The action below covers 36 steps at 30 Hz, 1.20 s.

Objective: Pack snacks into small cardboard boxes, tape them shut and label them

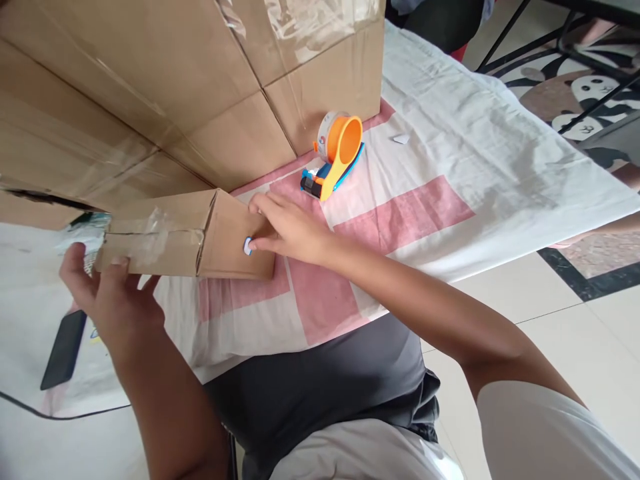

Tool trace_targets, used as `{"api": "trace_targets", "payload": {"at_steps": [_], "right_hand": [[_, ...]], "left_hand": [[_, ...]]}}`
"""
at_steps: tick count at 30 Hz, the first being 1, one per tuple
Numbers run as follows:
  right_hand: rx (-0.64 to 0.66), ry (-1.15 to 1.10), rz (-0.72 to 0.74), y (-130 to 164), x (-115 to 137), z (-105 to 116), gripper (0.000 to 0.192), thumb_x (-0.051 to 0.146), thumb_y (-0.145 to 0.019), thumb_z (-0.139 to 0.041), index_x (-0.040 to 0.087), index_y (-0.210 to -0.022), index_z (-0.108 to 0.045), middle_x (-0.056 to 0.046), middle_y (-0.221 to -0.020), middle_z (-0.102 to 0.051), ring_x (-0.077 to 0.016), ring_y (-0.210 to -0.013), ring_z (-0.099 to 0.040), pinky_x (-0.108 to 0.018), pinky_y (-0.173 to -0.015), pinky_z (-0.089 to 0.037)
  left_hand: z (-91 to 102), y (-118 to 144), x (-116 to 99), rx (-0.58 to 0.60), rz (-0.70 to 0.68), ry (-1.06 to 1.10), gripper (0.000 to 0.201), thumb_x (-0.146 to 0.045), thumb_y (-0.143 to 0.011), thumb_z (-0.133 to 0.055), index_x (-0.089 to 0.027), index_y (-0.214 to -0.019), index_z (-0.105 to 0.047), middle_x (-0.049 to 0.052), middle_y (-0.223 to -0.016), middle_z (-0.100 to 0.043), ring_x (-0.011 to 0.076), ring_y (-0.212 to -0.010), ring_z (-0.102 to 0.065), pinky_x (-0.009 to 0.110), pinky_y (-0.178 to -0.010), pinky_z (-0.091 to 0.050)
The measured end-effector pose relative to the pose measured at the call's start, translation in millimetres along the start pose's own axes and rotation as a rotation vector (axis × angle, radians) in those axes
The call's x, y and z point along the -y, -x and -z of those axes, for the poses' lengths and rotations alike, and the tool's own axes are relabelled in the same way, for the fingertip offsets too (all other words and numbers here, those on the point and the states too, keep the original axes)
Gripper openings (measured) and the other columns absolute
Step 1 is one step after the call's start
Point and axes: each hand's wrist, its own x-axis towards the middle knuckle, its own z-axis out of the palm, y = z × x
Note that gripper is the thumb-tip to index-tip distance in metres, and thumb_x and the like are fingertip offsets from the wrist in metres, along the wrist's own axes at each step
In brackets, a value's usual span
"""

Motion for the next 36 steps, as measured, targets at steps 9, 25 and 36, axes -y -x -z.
{"api": "trace_targets", "payload": {"at_steps": [9,25,36], "right_hand": [[0.062,-0.053,-0.022,-1,-4,-1,0.059,0.051,-0.075,-0.087,0.023,-0.117,-0.056,0.0,-0.1,-0.065,-0.0225,-0.093,-0.06,-0.031,-0.078,-0.043],[0.132,-0.075,-0.099,25,28,-19,0.14,0.045,-0.062,-0.09,0.018,-0.166,-0.001,-0.022,-0.168,-0.019,-0.0357,-0.155,-0.027,-0.048,-0.123,-0.034],[-0.539,0.345,-0.34,251,64,104,0.106,0.057,-0.075,-0.076,0.021,-0.16,-0.024,-0.022,-0.142,-0.055,-0.039,-0.129,-0.06,-0.05,-0.099,-0.056]], "left_hand": [[-6.7,-11,4,0.068,0.001,-0.038,0.074,-0.021,-0.083,-0.053,-0.03,-0.151,-0.025,0.007,-0.164,-0.04,0.024,-0.141,-0.051,0.033,-0.088,-0.057],[-5.4,6,0,-0.1,0.079,0.154,0.073,-0.03,-0.063,-0.077,-0.033,-0.134,-0.058,0.004,-0.143,-0.061,0.0281,-0.134,-0.058,0.05,-0.107,-0.051],[61.3,83,20,-0.043,0.223,0.156,0.058,-0.058,-0.079,-0.072,-0.038,-0.132,-0.059,0.008,-0.125,-0.07,0.0418,-0.13,-0.061,0.072,-0.11,-0.043]]}}
